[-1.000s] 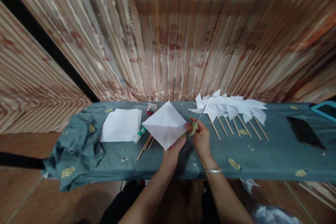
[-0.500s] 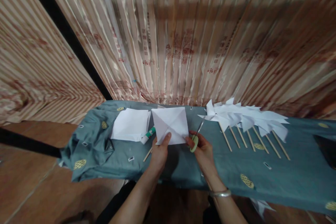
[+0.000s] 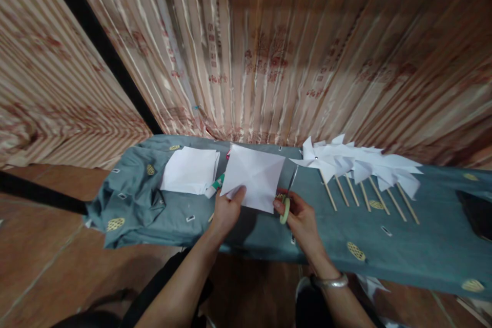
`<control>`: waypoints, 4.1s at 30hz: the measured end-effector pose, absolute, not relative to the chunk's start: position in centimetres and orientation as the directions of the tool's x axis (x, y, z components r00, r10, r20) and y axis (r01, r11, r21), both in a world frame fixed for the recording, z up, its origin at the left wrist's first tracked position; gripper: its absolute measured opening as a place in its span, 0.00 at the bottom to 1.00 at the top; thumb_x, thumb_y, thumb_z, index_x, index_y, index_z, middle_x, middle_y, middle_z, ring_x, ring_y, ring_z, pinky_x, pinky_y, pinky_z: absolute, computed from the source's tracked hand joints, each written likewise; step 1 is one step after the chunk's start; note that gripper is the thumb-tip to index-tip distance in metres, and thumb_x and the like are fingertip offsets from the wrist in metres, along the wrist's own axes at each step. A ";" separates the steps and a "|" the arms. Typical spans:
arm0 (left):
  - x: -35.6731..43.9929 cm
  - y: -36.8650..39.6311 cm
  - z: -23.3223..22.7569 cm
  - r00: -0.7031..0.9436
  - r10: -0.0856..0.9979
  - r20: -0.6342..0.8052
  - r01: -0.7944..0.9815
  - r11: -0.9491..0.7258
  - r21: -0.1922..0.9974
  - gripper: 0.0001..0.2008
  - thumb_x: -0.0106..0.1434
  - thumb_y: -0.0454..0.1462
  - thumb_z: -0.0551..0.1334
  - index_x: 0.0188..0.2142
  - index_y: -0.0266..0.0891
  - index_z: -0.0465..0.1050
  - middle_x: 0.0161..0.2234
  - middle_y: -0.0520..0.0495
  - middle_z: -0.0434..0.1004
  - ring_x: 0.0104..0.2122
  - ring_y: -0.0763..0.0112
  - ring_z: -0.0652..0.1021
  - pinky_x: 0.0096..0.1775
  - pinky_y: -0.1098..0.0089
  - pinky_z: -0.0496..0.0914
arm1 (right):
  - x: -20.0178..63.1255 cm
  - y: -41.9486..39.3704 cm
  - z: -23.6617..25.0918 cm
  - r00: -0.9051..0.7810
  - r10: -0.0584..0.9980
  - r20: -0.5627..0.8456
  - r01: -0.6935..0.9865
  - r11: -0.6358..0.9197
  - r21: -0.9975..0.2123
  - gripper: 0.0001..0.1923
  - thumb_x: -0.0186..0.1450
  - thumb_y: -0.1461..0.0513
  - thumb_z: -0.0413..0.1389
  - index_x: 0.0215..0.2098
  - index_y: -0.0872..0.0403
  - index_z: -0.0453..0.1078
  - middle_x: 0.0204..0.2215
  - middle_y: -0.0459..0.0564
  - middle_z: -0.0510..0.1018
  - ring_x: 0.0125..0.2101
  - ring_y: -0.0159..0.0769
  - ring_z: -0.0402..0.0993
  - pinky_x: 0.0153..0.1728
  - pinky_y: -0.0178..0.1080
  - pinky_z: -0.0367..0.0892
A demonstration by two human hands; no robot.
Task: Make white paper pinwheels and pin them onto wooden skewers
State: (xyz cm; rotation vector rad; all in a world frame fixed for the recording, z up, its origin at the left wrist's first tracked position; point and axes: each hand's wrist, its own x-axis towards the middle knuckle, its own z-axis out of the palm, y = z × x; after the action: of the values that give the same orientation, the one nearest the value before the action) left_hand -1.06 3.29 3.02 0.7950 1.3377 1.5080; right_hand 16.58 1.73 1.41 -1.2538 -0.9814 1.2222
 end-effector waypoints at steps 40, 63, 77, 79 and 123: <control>-0.4 3.9 3.2 -0.301 0.950 -0.077 -0.316 -0.023 0.949 0.16 0.41 0.38 0.73 0.31 0.34 0.79 0.32 0.45 0.83 0.32 0.63 0.80 0.40 0.63 0.74 | 15.5 -2.5 0.4 -0.446 0.855 -0.263 0.067 -0.261 -0.963 0.22 0.57 0.49 0.64 0.42 0.54 0.75 0.28 0.47 0.80 0.26 0.31 0.72 0.28 0.33 0.65; 0.8 3.8 2.2 -0.263 0.964 -0.052 -0.228 -0.010 0.974 0.14 0.44 0.37 0.71 0.32 0.34 0.79 0.33 0.44 0.83 0.32 0.64 0.80 0.39 0.66 0.72 | 15.8 -1.9 1.2 -0.411 0.859 -0.306 0.067 -0.307 -0.950 0.25 0.54 0.46 0.65 0.40 0.55 0.73 0.26 0.48 0.79 0.26 0.32 0.74 0.27 0.34 0.67; 0.8 3.8 2.8 -0.254 0.965 -0.059 -0.326 -0.028 0.945 0.12 0.42 0.36 0.70 0.29 0.36 0.76 0.29 0.48 0.82 0.31 0.66 0.79 0.40 0.66 0.71 | 15.5 -1.9 0.9 -0.402 0.870 -0.286 0.037 -0.297 -0.954 0.25 0.54 0.46 0.64 0.40 0.55 0.72 0.24 0.46 0.77 0.23 0.30 0.72 0.25 0.33 0.65; 0.8 3.8 2.8 -0.254 0.965 -0.061 -0.338 -0.029 0.941 0.12 0.42 0.36 0.70 0.29 0.36 0.76 0.29 0.49 0.82 0.30 0.67 0.79 0.40 0.66 0.71 | 15.4 -1.9 0.8 -0.395 0.873 -0.285 0.026 -0.299 -0.954 0.25 0.54 0.46 0.65 0.40 0.55 0.72 0.24 0.45 0.77 0.23 0.29 0.72 0.24 0.33 0.65; 0.6 3.7 3.4 -0.262 0.960 -0.101 -0.300 0.018 0.954 0.10 0.42 0.36 0.68 0.27 0.36 0.75 0.27 0.49 0.80 0.29 0.67 0.77 0.39 0.67 0.71 | 14.7 -2.0 0.7 -0.286 0.894 -0.344 -0.029 -0.367 -0.930 0.24 0.46 0.49 0.70 0.34 0.54 0.74 0.18 0.42 0.75 0.18 0.27 0.68 0.21 0.32 0.63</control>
State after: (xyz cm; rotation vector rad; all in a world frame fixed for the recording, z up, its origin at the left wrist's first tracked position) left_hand 0.62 3.70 3.37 0.7958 1.2026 1.4875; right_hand 14.67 -1.97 0.67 -1.2648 -1.1516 1.7335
